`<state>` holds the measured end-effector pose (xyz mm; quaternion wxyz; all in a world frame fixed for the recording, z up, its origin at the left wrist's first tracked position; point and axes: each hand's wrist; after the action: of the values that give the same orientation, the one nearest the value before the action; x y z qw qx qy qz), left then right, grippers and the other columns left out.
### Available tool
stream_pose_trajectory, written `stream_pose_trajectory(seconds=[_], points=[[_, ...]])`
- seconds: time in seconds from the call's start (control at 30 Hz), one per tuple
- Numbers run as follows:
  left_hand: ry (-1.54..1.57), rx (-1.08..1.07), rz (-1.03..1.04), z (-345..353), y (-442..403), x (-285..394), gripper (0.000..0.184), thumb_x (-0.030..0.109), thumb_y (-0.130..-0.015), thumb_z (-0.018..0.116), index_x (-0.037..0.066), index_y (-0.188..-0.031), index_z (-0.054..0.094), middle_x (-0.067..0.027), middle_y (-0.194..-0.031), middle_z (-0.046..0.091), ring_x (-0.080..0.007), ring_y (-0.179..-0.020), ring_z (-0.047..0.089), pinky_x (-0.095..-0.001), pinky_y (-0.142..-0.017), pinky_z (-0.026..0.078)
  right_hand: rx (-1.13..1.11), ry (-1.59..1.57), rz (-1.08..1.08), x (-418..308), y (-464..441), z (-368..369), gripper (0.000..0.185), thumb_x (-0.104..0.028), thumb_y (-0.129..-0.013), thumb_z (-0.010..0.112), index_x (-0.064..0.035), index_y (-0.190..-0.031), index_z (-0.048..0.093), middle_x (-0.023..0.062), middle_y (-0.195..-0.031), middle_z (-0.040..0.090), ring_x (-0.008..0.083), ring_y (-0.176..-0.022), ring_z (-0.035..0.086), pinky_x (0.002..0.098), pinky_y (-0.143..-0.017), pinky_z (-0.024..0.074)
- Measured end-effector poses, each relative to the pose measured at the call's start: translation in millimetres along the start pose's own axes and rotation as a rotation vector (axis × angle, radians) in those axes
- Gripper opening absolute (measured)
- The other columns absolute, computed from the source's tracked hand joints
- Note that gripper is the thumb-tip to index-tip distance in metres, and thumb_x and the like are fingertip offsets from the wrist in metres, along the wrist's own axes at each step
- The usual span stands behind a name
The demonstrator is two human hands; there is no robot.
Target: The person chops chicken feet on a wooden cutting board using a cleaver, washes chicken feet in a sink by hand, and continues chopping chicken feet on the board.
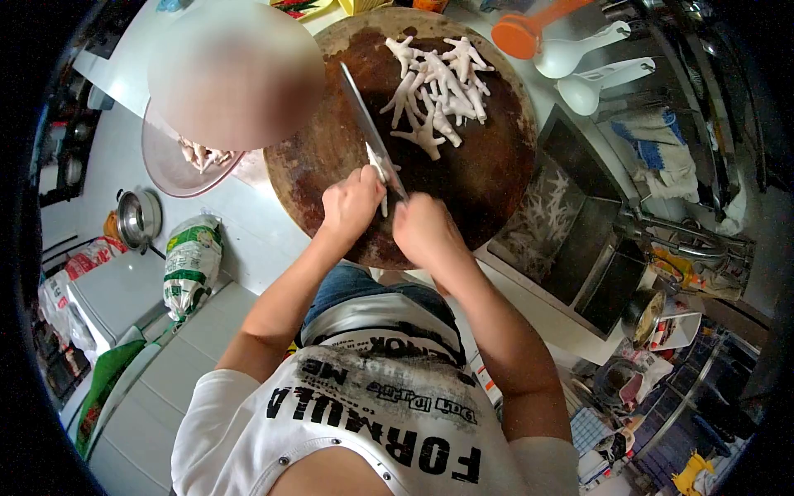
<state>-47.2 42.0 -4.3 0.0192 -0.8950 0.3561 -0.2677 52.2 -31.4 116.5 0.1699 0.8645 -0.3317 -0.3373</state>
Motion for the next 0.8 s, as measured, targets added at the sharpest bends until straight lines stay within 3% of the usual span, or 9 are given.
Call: stream_pose_trajectory(seconds=[0.13,0.3,0.57,0.8], points=[[0.024,0.029,-0.005,3.0,4.1,-4.6,0.015,0.018,-0.076,0.057,0.008,-0.07,0.047,-0.0111,-0.063,0.058,-0.0282,-0.05,0.058,-0.0372,-0.043,0.047,-0.052,0.009,-0.057,-23.1,-18.4,-6.4,0.029,-0.018,-0.084,0.051,0.0095,-0.078,0.058,0.032,-0.076,0.057,0.0455,-0.079,0.056,0.0469,-0.07,0.0471],[-0.003,0.003,-0.046,5.1,7.8,0.5,0.015,0.018,-0.077,0.056,0.007,-0.07,0.047,-0.0124,-0.064,0.058,-0.0289,-0.051,0.059,-0.0388,-0.045,0.047,0.125,-0.068,-0.086,-0.9,3.5,23.9,0.027,-0.016,-0.084,0.05,0.0099,-0.084,0.057,0.0312,-0.075,0.057,0.0457,-0.079,0.056,0.0471,-0.07,0.0466],[0.134,0.029,-0.057,-8.6,6.2,7.7,0.015,0.016,-0.078,0.056,0.005,-0.072,0.047,-0.0141,-0.066,0.058,-0.0318,-0.056,0.058,-0.04,-0.047,0.047,0.137,-0.136,-0.077,0.8,18.6,23.1,0.025,-0.015,-0.084,0.048,0.0077,-0.089,0.057,0.0299,-0.076,0.057,0.0447,-0.078,0.056,0.047,-0.069,0.0459],[0.164,0.186,0.075,-35.0,-4.4,30.6,0.015,0.015,-0.077,0.057,0.006,-0.072,0.046,-0.0104,-0.062,0.056,-0.0274,-0.051,0.058,-0.0368,-0.043,0.046,0.173,-0.065,-0.08,-15.4,42.7,1.6,0.025,-0.015,-0.083,0.047,0.0065,-0.09,0.057,0.0294,-0.076,0.058,0.0447,-0.078,0.057,0.0482,-0.071,0.046]])
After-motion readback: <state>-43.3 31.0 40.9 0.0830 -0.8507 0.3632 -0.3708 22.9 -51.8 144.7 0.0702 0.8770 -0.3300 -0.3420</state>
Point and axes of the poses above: each hand's wrist, its own y-axis away from the middle knuckle, its own z-axis out of the palm, x = y × z
